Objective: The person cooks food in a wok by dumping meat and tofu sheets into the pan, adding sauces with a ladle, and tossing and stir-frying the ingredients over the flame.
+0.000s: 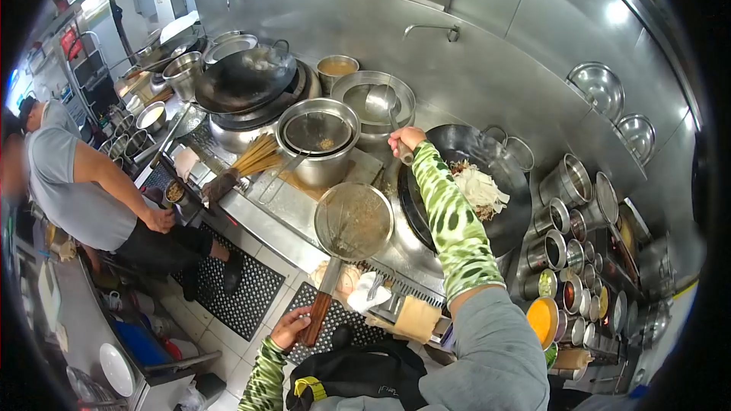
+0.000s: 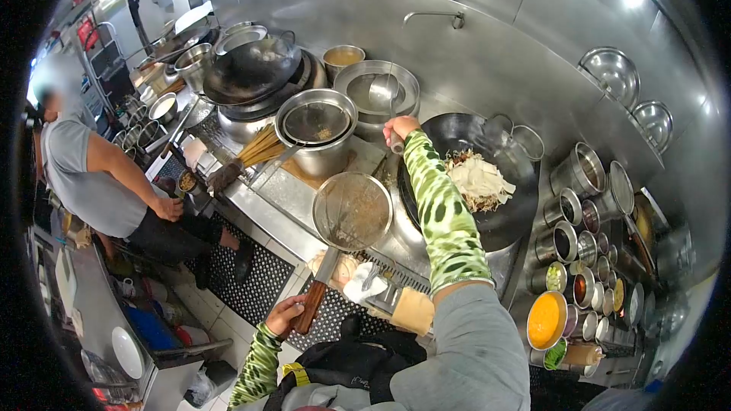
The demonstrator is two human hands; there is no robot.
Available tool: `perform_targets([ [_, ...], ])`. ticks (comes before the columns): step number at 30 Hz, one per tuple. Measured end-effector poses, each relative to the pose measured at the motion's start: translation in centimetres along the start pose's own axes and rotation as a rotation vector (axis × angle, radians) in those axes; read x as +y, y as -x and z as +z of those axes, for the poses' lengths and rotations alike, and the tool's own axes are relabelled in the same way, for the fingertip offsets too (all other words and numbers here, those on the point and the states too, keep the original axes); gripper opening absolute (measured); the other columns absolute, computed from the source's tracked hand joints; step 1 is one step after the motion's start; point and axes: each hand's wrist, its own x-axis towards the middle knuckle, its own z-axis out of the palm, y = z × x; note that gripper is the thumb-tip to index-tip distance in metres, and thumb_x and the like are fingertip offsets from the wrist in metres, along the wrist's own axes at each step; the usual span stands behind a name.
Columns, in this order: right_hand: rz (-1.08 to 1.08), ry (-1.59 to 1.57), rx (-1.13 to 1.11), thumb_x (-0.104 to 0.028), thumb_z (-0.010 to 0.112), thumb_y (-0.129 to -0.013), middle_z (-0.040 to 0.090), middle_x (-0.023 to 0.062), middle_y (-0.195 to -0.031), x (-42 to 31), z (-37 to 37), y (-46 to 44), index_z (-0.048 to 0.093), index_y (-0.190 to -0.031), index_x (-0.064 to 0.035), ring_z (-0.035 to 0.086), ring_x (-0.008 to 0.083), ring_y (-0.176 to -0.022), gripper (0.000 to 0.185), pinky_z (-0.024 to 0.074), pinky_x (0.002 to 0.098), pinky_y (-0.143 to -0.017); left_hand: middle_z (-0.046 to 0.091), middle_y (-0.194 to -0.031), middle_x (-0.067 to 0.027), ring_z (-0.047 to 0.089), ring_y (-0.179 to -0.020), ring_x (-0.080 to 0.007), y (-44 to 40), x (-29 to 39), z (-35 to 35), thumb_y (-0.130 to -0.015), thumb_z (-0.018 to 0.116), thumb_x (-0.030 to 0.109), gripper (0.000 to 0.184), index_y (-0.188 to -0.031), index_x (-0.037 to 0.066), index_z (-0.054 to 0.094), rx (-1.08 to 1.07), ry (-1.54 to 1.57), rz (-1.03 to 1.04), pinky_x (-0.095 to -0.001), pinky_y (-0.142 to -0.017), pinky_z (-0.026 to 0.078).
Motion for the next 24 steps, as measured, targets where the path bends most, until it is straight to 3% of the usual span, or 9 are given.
perform_targets([
  [2, 0.054, -0.144, 0.021, -0.004, 0.057, -0.085, 0.060, 0.0119, -0.071, 0.1, -0.1, 0.1, 0.055, -0.088, 0.0042, 0.054, 0.0144, -0.049, 0.009, 0.0482, 0.0286, -0.041, 0.064, -0.106, -0.0120, 0.065, -0.090, -0.0198, 0.1, 0.1, -0.1, -0.093, 0.051, 0.010, 0.039, -0.130, -0.002, 0.045, 0.019, 0.005, -0.006, -0.0311, -0.079, 0.054],
  [7, 0.056, -0.061, 0.023, -0.005, 0.058, -0.085, 0.061, 0.0104, -0.075, 0.5, -0.7, -0.7, 0.056, -0.089, 0.0017, 0.054, 0.0125, -0.050, 0.008, 0.0478, 0.0277, -0.042, 0.064, -0.103, -0.0083, 0.065, -0.085, -0.0156, 0.3, -0.1, -0.4, -0.092, 0.054, 0.010, 0.036, -0.127, -0.001, 0.048, 0.029, 0.014, -0.034, -0.0289, -0.073, 0.055],
  [11, 0.028, -0.011, 0.038, -0.007, 0.058, -0.082, 0.060, 0.0095, -0.062, 1.0, -0.7, -1.1, 0.060, -0.077, 0.0004, 0.055, 0.0192, -0.045, 0.009, 0.0466, 0.0309, -0.040, 0.065, -0.097, -0.0072, 0.064, -0.075, -0.0141, 0.2, -0.4, -1.1, -0.092, 0.056, 0.014, 0.039, -0.127, 0.000, 0.048, 0.065, -0.083, -0.023, -0.0278, -0.064, 0.054],
  [14, 0.169, -0.452, -0.153, -0.007, 0.057, -0.084, 0.059, 0.0094, -0.067, 1.4, -2.2, -1.7, 0.056, -0.084, 0.0014, 0.054, 0.0163, -0.048, 0.008, 0.0459, 0.0282, -0.041, 0.065, -0.093, -0.0089, 0.064, -0.071, -0.0173, 0.8, 1.2, -0.7, -0.092, 0.054, 0.015, 0.039, -0.127, -0.001, 0.046, 0.159, -0.238, 0.015, -0.0295, -0.060, 0.053],
  [15, 0.216, -0.658, -0.170, -0.008, 0.056, -0.086, 0.059, 0.0097, -0.075, 0.9, -2.3, -0.1, 0.050, -0.090, 0.0014, 0.054, 0.0128, -0.051, 0.012, 0.0470, 0.0261, -0.044, 0.065, -0.093, -0.0100, 0.064, -0.070, -0.0173, 1.0, 1.7, -0.7, -0.092, 0.054, 0.015, 0.039, -0.126, -0.001, 0.047, 0.206, -0.263, 0.043, -0.0290, -0.059, 0.053],
  [16, 0.091, -0.732, -0.220, -0.008, 0.055, -0.088, 0.059, 0.0107, -0.082, 1.2, -2.7, 1.4, 0.048, -0.093, 0.0011, 0.055, 0.0110, -0.055, 0.012, 0.0490, 0.0255, -0.048, 0.066, -0.094, -0.0111, 0.064, -0.069, -0.0173, 1.1, 1.9, -0.7, -0.092, 0.054, 0.015, 0.039, -0.125, -0.002, 0.047, 0.249, -0.289, 0.070, -0.0286, -0.058, 0.053],
  [18, 0.037, -0.869, -0.331, -0.007, 0.054, -0.089, 0.060, 0.0109, -0.082, 1.0, -3.7, 4.8, 0.049, -0.091, 0.0008, 0.056, 0.0112, -0.056, 0.009, 0.0493, 0.0249, -0.050, 0.066, -0.092, -0.0124, 0.064, -0.068, -0.0172, 1.0, 2.5, -0.9, -0.091, 0.052, 0.016, 0.038, -0.123, -0.003, 0.047, 0.311, -0.352, 0.155, -0.0280, -0.056, 0.052],
  [20, -0.001, -0.968, -0.455, -0.007, 0.053, -0.090, 0.060, 0.0158, -0.089, 1.0, -5.3, 8.3, 0.050, -0.097, 0.0073, 0.059, 0.0136, -0.058, 0.016, 0.0521, 0.0239, -0.050, 0.067, -0.092, -0.0124, 0.064, -0.067, -0.0172, 0.2, 2.7, -1.9, -0.090, 0.055, 0.017, 0.042, -0.124, -0.005, 0.046, 0.315, -0.412, 0.216, -0.0280, -0.055, 0.052],
  [24, -0.059, -1.079, -0.468, -0.010, 0.055, -0.091, 0.060, 0.0121, -0.088, 1.2, -8.4, 18.6, 0.052, -0.098, 0.0045, 0.060, 0.0117, -0.062, 0.016, 0.0531, 0.0227, -0.054, 0.066, -0.084, -0.0094, 0.063, -0.065, -0.0132, -1.3, 5.1, 0.7, -0.088, 0.058, 0.018, 0.033, -0.112, -0.004, 0.055, 0.315, -0.567, 0.350, -0.0247, -0.053, 0.051],
])
